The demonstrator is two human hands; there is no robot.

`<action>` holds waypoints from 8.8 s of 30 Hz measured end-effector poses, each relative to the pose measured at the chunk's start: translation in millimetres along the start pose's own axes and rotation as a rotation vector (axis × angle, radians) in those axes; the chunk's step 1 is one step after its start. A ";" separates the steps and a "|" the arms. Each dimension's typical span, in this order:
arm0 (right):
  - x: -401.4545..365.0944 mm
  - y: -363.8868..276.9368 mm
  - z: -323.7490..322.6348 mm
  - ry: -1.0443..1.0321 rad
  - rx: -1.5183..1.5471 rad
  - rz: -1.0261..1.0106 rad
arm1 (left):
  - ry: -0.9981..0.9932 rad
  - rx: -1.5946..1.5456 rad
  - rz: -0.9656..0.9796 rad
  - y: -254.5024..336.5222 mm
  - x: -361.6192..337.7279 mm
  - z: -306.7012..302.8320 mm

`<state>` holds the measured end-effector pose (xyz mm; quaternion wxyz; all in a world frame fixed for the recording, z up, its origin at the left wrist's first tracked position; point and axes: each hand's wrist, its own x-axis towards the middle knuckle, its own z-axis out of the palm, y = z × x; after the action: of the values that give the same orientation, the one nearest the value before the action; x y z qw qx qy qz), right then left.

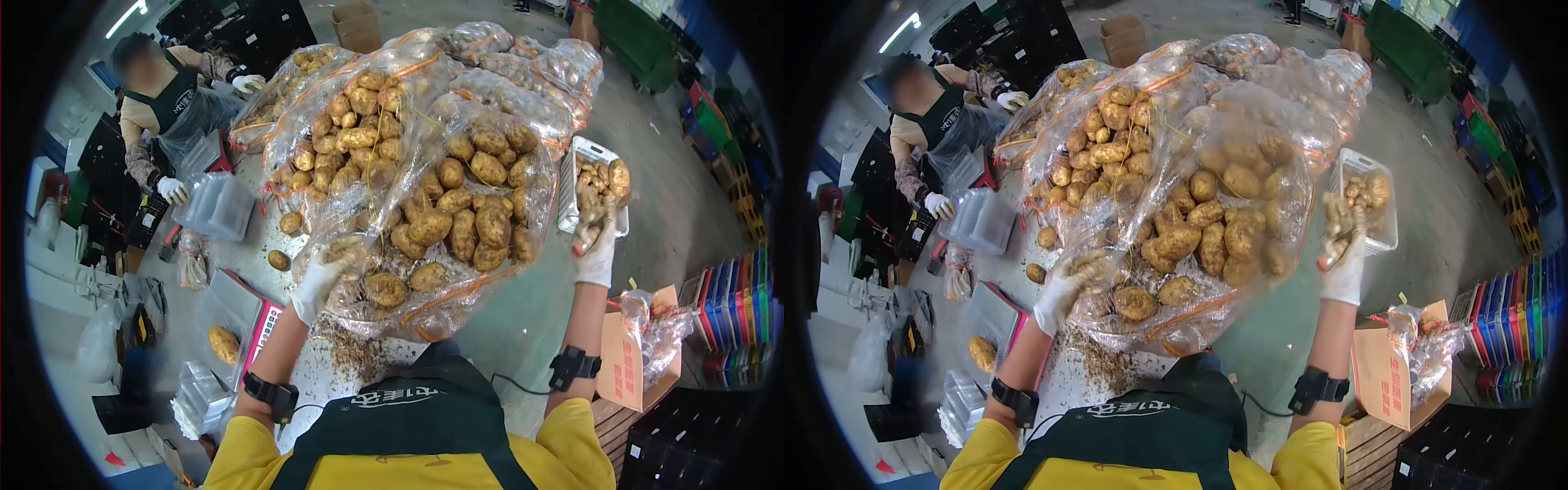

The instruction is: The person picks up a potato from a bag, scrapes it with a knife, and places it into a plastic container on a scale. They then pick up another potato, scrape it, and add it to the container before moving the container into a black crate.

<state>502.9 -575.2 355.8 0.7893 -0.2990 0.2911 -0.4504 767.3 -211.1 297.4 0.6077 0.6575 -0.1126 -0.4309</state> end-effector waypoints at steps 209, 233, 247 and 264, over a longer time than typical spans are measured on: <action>-157.1 143.0 96.6 -0.658 -0.738 0.031 | -0.068 -0.483 0.431 7.3 -56.0 57.2; -162.4 152.3 94.5 -0.589 -0.466 0.474 | -0.054 -0.645 0.316 10.4 -81.1 60.6; -174.7 177.0 95.9 -0.801 -1.269 -0.437 | 0.068 -0.609 0.428 -18.0 -82.2 46.2; -180.7 168.4 116.0 -0.878 -1.419 0.047 | 0.207 -0.504 0.526 -28.4 -71.8 43.2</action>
<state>601.0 -320.9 342.1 0.4642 -0.8676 0.1777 0.0140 682.9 -186.5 307.5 0.8484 0.4761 -0.1058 -0.2057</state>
